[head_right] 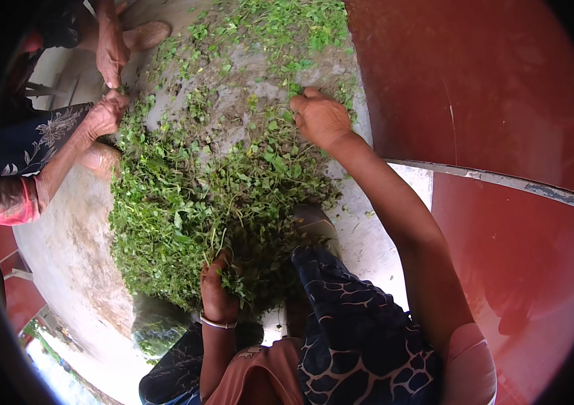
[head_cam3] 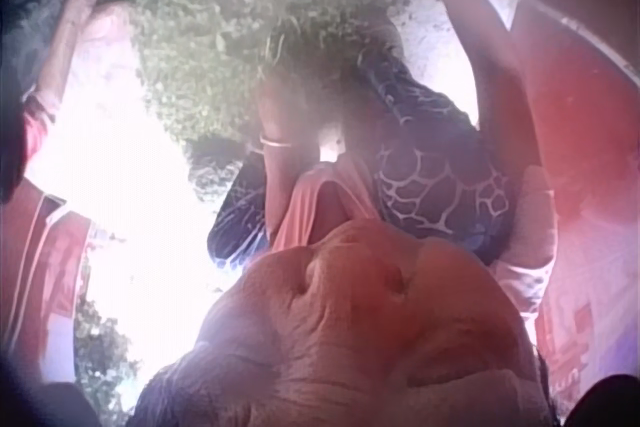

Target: The person sits on the floor and sorts through a large pile of green leafy herbs, picking up bunches and separating leaves from stems by hand. The separated leaves are placed into a clear plastic bag, while the stems are set aside on the floor.

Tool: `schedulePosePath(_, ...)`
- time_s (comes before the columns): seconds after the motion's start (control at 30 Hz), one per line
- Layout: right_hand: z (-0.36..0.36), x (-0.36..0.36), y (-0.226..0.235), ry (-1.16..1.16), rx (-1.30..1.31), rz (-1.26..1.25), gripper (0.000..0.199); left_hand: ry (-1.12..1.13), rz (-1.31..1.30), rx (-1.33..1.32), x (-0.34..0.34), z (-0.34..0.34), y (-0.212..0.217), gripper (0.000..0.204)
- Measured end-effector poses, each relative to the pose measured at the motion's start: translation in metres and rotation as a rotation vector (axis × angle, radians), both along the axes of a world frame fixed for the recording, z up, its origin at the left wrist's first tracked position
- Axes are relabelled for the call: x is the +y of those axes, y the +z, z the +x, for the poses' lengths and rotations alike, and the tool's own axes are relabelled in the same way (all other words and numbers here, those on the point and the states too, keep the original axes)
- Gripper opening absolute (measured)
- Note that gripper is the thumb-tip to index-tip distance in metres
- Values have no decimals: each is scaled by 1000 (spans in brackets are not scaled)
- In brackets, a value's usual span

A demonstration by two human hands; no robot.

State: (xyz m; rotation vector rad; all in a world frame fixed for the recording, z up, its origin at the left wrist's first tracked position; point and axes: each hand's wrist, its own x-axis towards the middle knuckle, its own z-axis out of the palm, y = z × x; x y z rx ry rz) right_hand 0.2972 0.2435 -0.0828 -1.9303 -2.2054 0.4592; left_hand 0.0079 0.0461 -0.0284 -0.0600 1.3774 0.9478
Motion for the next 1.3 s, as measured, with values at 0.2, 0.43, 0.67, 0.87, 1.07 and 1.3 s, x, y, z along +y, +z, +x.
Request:
schedulePosePath(0.2, 17, -20, 28, -151, 890, -306, 9, -25, 27, -2, 5, 13, 23, 18)
schedulePosePath(0.43, 11, -65, 86, -345, 1468, -638, 16, -135, 160, 13, 4, 24, 35, 21)
schedulePosePath(0.67, -4, -95, 87, -113, 1835, -789, 18, -191, 221, 188, 9, 29, 33, 16)
schedulePosePath(0.87, 6, -97, 105, 26, 1556, -677, 11, -170, 184, 159, 5, 32, 28, 22)
schedulePosePath(1.07, 3, -98, 95, 109, 812, -344, 5, -182, 161, 151, 5, 29, 32, 20)
schedulePosePath(1.3, -7, -103, 120, -63, 1217, -705, 7, -214, 199, 45, 7, 26, 36, 17)
